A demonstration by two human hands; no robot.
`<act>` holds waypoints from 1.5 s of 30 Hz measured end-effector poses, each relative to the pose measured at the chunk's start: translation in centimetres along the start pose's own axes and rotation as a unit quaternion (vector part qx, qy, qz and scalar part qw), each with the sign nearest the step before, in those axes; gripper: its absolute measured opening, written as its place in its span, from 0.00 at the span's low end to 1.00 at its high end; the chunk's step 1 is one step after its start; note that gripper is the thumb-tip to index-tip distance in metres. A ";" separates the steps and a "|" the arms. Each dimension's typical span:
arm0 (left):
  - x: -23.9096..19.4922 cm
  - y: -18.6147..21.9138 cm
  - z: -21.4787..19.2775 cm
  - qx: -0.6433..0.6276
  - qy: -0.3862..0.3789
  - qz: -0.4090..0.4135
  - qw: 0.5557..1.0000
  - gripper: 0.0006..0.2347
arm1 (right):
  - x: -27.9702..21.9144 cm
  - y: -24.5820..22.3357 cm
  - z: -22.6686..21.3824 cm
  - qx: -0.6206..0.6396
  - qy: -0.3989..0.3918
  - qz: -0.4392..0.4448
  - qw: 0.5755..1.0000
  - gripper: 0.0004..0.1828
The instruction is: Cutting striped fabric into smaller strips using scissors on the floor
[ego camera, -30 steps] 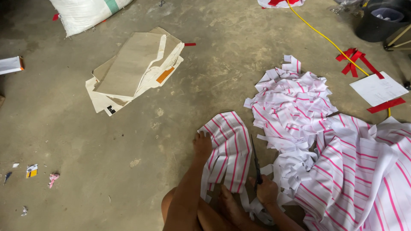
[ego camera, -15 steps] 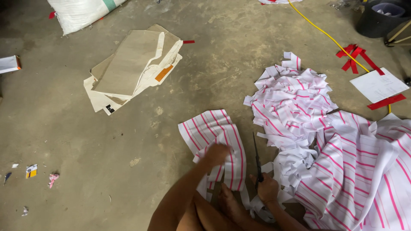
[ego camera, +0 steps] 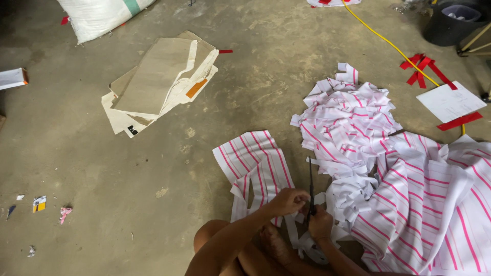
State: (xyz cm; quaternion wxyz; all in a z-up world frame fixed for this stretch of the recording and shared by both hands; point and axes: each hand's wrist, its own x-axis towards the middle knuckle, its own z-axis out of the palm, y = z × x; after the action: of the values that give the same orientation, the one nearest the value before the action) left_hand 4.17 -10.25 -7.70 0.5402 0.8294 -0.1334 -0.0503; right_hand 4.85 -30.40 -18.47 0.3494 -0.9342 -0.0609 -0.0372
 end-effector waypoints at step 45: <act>-5.1 7.8 -8.5 0.218 0.015 -0.471 0.855 0.57 | -2.7 -16.4 -18.3 0.111 -0.353 0.341 0.864 0.22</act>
State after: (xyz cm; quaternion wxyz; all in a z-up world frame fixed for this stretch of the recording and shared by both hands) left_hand -0.09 -4.30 2.55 0.2591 0.8903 0.2733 -0.2560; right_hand -0.61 -30.35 5.65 0.3972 -0.8021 0.1384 0.4239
